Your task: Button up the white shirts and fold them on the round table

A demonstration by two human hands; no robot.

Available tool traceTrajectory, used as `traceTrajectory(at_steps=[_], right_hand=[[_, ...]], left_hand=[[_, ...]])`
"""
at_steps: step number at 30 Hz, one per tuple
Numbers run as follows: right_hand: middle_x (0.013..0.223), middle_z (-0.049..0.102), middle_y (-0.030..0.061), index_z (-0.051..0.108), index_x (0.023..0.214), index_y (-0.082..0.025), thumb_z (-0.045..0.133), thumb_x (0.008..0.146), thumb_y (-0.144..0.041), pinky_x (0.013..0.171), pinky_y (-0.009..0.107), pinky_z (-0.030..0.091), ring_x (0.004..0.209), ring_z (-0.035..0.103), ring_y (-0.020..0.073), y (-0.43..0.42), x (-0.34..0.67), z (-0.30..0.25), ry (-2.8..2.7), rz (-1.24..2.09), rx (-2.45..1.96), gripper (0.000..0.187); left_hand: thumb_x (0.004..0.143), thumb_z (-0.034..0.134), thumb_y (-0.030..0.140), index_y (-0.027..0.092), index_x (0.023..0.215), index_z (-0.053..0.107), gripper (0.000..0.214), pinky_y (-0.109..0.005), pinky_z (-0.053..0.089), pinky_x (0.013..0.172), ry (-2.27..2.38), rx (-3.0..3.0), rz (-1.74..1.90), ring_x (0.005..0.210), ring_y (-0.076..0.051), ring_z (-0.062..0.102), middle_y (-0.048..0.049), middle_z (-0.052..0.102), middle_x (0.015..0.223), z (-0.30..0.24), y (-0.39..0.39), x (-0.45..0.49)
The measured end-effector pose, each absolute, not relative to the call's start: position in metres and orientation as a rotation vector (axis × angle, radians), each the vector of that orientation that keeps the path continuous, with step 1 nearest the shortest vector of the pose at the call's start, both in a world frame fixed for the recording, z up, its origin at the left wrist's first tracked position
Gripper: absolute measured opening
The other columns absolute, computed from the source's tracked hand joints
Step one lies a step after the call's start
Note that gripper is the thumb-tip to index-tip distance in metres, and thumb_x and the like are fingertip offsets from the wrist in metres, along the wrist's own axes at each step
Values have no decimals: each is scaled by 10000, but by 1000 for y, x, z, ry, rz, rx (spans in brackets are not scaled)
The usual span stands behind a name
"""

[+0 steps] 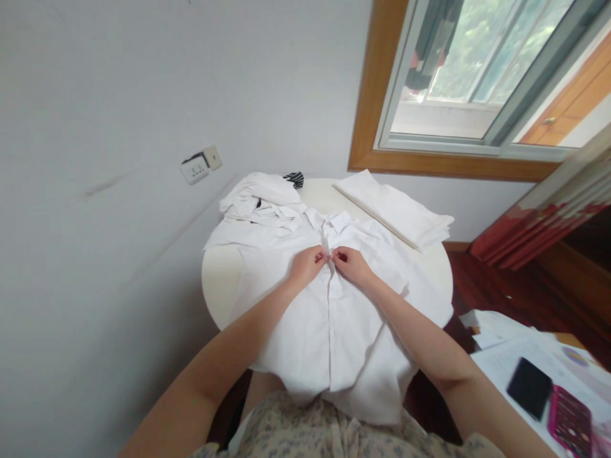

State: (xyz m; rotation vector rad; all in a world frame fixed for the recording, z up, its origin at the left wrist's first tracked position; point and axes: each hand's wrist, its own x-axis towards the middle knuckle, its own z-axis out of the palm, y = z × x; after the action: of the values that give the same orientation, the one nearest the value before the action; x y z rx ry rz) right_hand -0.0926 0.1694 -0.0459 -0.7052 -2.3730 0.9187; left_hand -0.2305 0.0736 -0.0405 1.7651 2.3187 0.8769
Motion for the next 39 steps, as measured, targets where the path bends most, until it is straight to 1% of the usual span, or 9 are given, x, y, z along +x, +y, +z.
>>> traceTrajectory(at_steps=[3,8,11,15,19,23,29,35,39], right_hand=[[635,566,-19,633,757,-170,454,821,-282,592,200,336,590,471,106,168,-93,-49,-2420,922,-681,220],[677,600,-5,659,799,-164,450,819,-261,614,206,352,624,502,116,171,-92,-51,-2396,968,-661,231],[666,593,-10,661,801,-164,444,817,-263,597,204,345,607,490,113,172,-92,-52,-2392,1000,-655,240],[643,592,-6,662,773,-157,460,811,-273,575,210,337,581,479,113,170,-94,-53,-2359,999,-682,236],[668,618,4,667,789,-159,464,820,-252,588,212,348,594,501,115,168,-96,-53,-2333,957,-700,225],[690,633,8,669,789,-168,468,825,-236,596,213,353,605,511,116,166,-96,-52,-2347,919,-701,215],[704,642,15,670,793,-166,473,832,-233,602,214,359,621,525,120,163,-96,-50,-2340,911,-719,212],[731,657,24,672,817,-169,478,828,-220,614,220,375,637,545,127,161,-98,-53,-2315,885,-744,202],[754,667,34,675,825,-171,478,833,-232,640,230,393,659,557,136,160,-99,-54,-2308,866,-766,207]], left_hand=[[812,533,316,212,795,640,150,-219,412,621,2281,1597,979,721,-133,618,-1,693,785,-43,76,-234],[812,507,313,186,762,651,199,-215,437,586,2099,1425,1082,653,-121,620,-12,708,766,-44,79,-238],[790,527,277,166,772,643,161,-203,455,582,1989,1318,1153,654,-114,626,-20,710,776,-43,81,-239],[736,594,238,158,761,636,94,-191,463,578,1892,1217,1224,660,-109,629,-20,708,768,-42,83,-240],[712,621,231,153,761,646,95,-197,459,573,1844,1166,1270,656,-115,630,-25,709,756,-45,86,-243],[711,625,240,147,771,662,116,-208,461,592,1796,1139,1301,676,-121,633,-33,713,761,-48,87,-245],[668,662,207,144,772,676,123,-212,455,609,1791,1125,1287,655,-114,615,-24,711,745,-43,86,-244],[672,656,198,138,781,676,125,-223,459,629,1788,1119,1286,647,-119,614,-28,709,742,-39,86,-243],[683,653,230,148,777,686,129,-239,470,710,1804,1182,1305,727,-139,638,-36,715,788,-39,85,-245]])
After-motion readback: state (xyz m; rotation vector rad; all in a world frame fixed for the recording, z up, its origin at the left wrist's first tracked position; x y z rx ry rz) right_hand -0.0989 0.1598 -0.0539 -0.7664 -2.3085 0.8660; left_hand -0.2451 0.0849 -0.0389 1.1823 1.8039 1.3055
